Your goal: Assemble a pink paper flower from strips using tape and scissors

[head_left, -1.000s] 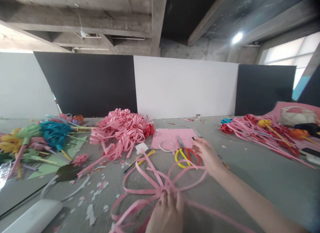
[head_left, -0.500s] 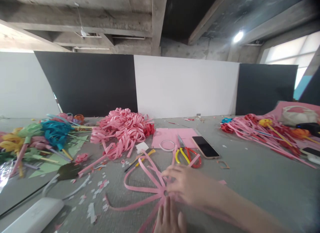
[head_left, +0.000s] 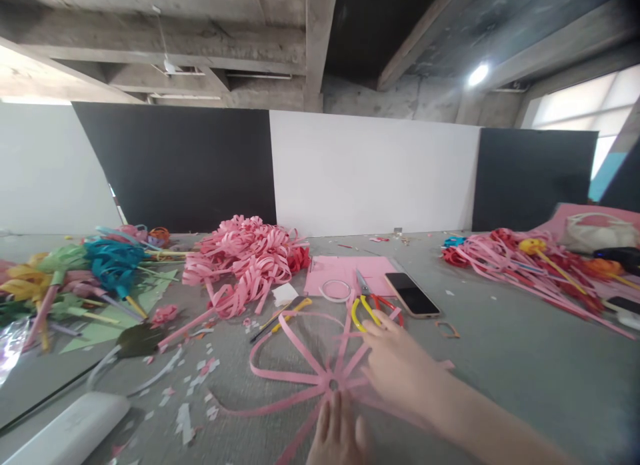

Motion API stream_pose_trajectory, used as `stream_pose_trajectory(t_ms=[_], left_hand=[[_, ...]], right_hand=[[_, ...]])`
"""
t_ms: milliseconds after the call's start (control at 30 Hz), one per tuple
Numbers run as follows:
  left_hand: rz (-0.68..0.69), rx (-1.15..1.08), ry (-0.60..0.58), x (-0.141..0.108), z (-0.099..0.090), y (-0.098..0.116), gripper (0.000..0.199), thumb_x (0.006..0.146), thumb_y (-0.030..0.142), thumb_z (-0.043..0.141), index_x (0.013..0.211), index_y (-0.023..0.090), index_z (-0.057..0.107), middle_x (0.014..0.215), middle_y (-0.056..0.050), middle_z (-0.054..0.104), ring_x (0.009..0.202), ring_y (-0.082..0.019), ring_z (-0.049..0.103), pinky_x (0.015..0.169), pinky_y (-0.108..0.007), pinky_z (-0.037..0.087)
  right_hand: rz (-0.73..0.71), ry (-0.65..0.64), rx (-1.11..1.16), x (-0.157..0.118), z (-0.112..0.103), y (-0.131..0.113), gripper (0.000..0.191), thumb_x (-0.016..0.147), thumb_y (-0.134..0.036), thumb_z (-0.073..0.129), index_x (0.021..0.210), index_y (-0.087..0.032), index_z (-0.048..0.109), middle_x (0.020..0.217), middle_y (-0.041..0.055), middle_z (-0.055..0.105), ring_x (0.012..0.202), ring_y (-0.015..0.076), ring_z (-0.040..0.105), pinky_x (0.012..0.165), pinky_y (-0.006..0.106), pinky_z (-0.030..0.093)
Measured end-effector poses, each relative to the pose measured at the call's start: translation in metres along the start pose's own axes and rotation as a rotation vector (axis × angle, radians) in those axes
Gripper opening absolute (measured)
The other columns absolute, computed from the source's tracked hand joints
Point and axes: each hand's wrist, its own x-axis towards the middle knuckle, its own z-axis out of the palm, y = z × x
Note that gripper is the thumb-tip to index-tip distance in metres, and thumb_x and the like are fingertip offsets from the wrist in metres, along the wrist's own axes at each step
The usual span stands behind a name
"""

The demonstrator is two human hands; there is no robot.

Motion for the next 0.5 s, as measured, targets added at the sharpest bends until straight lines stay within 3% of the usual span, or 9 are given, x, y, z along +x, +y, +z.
stream_pose_trajectory(t_ms=[200, 367, 433, 500], left_hand=[[0.030, -0.139, -0.107, 0.008, -0.008, -0.011, 0.038, 0.076, 0.017, 0.042, 0.114, 0.014, 0.050, 0.115, -0.017, 0.054, 0.108, -0.027, 0.047, 0.088, -0.039, 0.040], [-0.034, -0.330, -0.187, 0.016, -0.031, -0.004, 0.043, 0.074, 0.019, 0.045, 0.116, 0.010, 0.045, 0.116, -0.018, 0.051, 0.107, -0.026, 0.046, 0.086, -0.034, 0.040], [-0.112, -0.459, -0.232, 0.021, -0.046, 0.000, 0.045, 0.069, 0.024, 0.051, 0.111, 0.011, 0.047, 0.109, -0.017, 0.054, 0.097, -0.024, 0.050, 0.080, -0.031, 0.042], [-0.163, -0.622, -0.284, 0.026, -0.061, 0.004, 0.038, 0.068, 0.025, 0.051, 0.105, 0.014, 0.050, 0.099, -0.012, 0.058, 0.087, -0.022, 0.053, 0.075, -0.029, 0.042]], right_hand=[[0.330, -0.146, -0.102, -0.002, -0.007, -0.002, 0.020, 0.059, -0.004, 0.059, 0.052, -0.020, 0.069, 0.058, 0.0123, 0.068, 0.076, 0.0300, 0.060, 0.078, 0.047, 0.034], [0.594, -0.231, -0.234, -0.006, -0.009, 0.001, 0.023, 0.057, 0.003, 0.052, 0.056, -0.014, 0.068, 0.058, 0.0164, 0.067, 0.059, 0.0295, 0.062, 0.057, 0.041, 0.038], [0.643, -0.224, -0.237, -0.007, -0.006, 0.003, 0.023, 0.055, 0.004, 0.052, 0.053, -0.013, 0.066, 0.057, 0.0162, 0.066, 0.057, 0.0301, 0.061, 0.055, 0.040, 0.037], [0.604, -0.193, -0.199, -0.007, 0.000, 0.003, 0.023, 0.052, 0.006, 0.051, 0.051, -0.013, 0.064, 0.055, 0.0157, 0.065, 0.057, 0.0305, 0.061, 0.054, 0.038, 0.037]])
